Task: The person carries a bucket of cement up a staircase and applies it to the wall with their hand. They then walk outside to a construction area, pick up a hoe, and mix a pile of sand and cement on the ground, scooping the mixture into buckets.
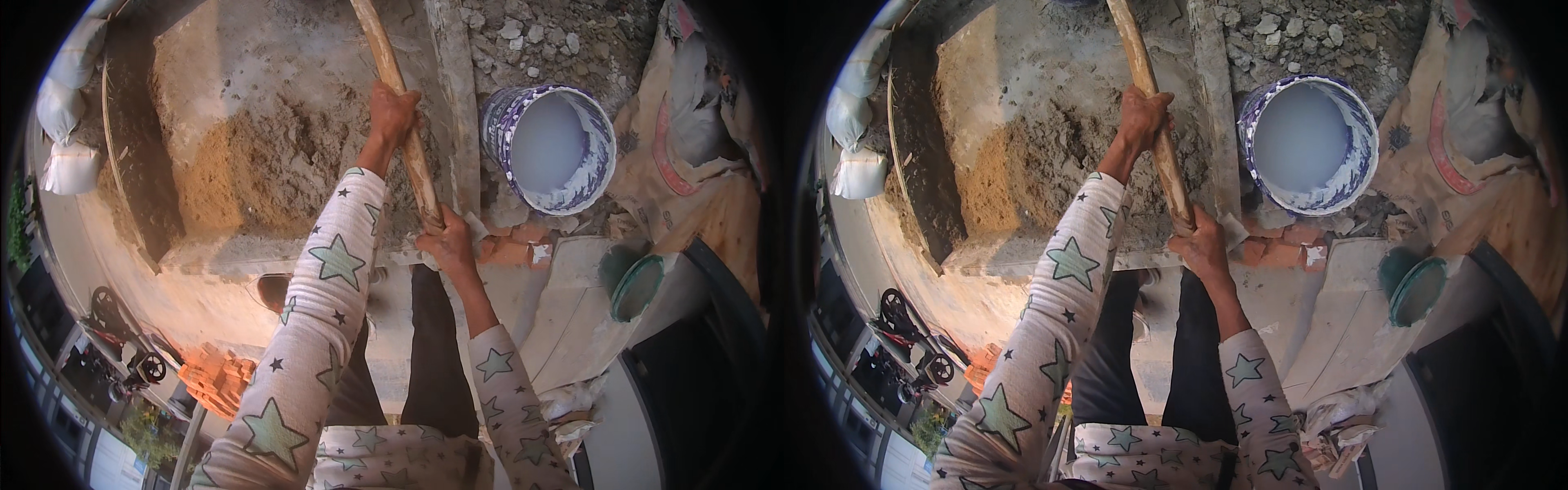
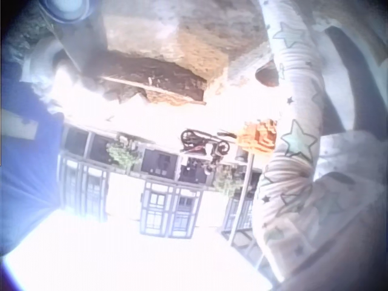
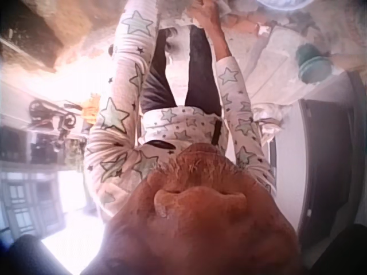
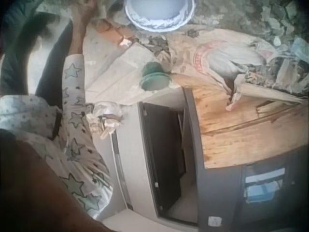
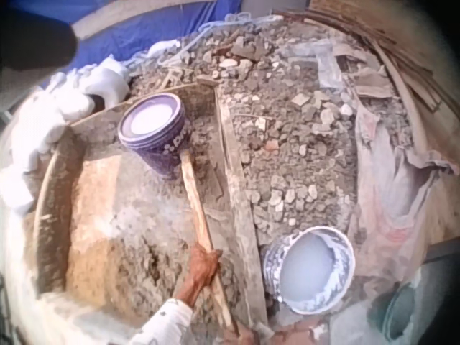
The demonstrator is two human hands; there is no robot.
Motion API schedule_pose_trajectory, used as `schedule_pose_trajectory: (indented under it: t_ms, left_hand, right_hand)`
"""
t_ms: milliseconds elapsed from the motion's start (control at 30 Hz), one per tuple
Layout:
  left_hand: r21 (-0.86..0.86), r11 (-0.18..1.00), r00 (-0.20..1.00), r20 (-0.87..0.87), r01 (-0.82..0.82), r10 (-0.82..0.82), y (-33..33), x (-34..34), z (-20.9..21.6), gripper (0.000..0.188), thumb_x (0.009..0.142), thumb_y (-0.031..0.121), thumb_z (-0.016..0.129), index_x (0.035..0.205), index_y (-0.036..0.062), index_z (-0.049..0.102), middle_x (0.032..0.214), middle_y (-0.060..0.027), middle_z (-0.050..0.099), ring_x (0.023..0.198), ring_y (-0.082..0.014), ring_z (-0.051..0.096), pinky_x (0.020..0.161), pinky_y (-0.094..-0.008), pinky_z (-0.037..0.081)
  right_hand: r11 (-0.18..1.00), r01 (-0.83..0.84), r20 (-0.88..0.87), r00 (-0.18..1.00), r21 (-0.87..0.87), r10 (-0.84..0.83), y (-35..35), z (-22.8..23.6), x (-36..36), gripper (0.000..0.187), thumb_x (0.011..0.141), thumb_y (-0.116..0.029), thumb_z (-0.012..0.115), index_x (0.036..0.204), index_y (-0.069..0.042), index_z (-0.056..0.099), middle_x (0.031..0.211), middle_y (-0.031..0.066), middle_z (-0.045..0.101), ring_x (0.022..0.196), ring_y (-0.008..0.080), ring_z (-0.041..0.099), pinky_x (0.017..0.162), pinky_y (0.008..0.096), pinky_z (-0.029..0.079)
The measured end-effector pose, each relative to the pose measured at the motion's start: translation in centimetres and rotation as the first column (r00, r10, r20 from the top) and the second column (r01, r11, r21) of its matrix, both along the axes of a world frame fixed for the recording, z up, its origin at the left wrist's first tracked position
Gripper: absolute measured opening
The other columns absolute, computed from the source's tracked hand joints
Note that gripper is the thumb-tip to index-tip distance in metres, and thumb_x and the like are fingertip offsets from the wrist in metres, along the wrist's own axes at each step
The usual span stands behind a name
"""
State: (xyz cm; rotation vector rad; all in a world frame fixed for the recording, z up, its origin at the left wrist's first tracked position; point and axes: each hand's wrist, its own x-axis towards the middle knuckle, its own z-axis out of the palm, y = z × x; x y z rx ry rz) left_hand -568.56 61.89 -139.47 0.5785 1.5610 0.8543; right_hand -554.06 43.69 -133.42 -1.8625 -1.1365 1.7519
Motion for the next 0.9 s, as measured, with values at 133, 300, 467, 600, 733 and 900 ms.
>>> schedule_pose_trajectory:
  t_ms: [133, 300, 467, 600, 733, 900]
  left_hand:
    - [-0.093, 0.994, 0.996, -0.075, -0.053, 0.046, -0.8, -0.6, 1.0, 0.017, 0.081, 0.002, 0.061, 0.08, -0.0093, 0.049, 0.062, -0.0106, 0.055, 0.045, -0.0209, 0.057, 0.036, -0.033, 0.047]
    - [-0.19, 0.978, 0.995, -0.035, 0.083, -0.091, -1.4, -2.6, 2.8, 0.016, 0.08, 0.001, 0.06, 0.077, -0.0111, 0.051, 0.058, -0.0123, 0.056, 0.045, -0.0217, 0.058, 0.036, -0.035, 0.046]
    - [-0.155, 0.968, 0.959, -0.176, 0.198, -0.225, -2.8, -1.7, 3.2, 0.017, 0.075, 0.001, 0.063, 0.077, -0.0115, 0.052, 0.058, -0.0102, 0.056, 0.045, -0.0203, 0.058, 0.038, -0.0337, 0.048]
    - [-0.238, 0.953, 0.982, 0.017, 0.187, -0.189, -5.2, -3.4, 6.4, 0.016, 0.074, 0.001, 0.064, 0.078, -0.0096, 0.053, 0.059, -0.0098, 0.056, 0.045, -0.0185, 0.058, 0.038, -0.0328, 0.048]
    - [-0.238, 0.937, 0.967, 0.065, 0.256, -0.248, -9.1, -5.2, 8.8, 0.015, 0.073, 0.0, 0.065, 0.076, -0.0084, 0.053, 0.059, -0.0096, 0.056, 0.045, -0.0175, 0.057, 0.038, -0.0316, 0.048]
    - [-0.304, 0.927, 0.963, 0.216, 0.221, -0.159, -13.7, -7.6, 11.1, 0.017, 0.07, 0.0, 0.066, 0.075, -0.0096, 0.053, 0.057, -0.0098, 0.056, 0.042, -0.0189, 0.056, 0.036, -0.0329, 0.046]
  right_hand:
    - [0.998, 0.024, -0.005, 1.0, -0.064, -0.024, -0.7, 3.0, -1.4, 0.037, 0.06, -0.007, 0.066, 0.095, -0.002, 0.057, 0.076, 0.0049, 0.058, 0.071, 0.0154, 0.054, 0.07, 0.0297, 0.046]
    - [0.968, 0.157, -0.071, 0.982, -0.197, -0.174, -1.7, 7.9, -4.8, 0.033, 0.06, -0.009, 0.065, 0.091, -0.002, 0.056, 0.076, 0.0049, 0.057, 0.071, 0.015, 0.054, 0.069, 0.0277, 0.045]
    - [0.928, 0.229, -0.1, 0.958, -0.293, -0.268, -4.0, 10.0, -5.6, 0.031, 0.06, -0.008, 0.066, 0.089, -0.002, 0.056, 0.075, 0.0031, 0.055, 0.068, 0.0139, 0.053, 0.068, 0.0275, 0.045]
    - [0.924, 0.226, -0.085, 0.961, -0.309, -0.264, -5.3, 13.6, -7.1, 0.03, 0.061, -0.007, 0.068, 0.089, -0.002, 0.056, 0.073, 0.0018, 0.053, 0.066, 0.0132, 0.051, 0.067, 0.0274, 0.045]
    - [0.904, 0.28, -0.079, 0.944, -0.324, -0.321, -9.4, 17.4, -10.3, 0.03, 0.063, -0.006, 0.068, 0.088, -0.001, 0.054, 0.073, 0.0022, 0.052, 0.064, 0.0125, 0.05, 0.063, 0.0267, 0.044]
    - [0.899, 0.218, -0.018, 0.97, -0.379, -0.243, -12.2, 21.5, -11.9, 0.027, 0.064, -0.006, 0.069, 0.084, -0.002, 0.051, 0.071, 0.0035, 0.051, 0.063, 0.0129, 0.05, 0.062, 0.0275, 0.044]
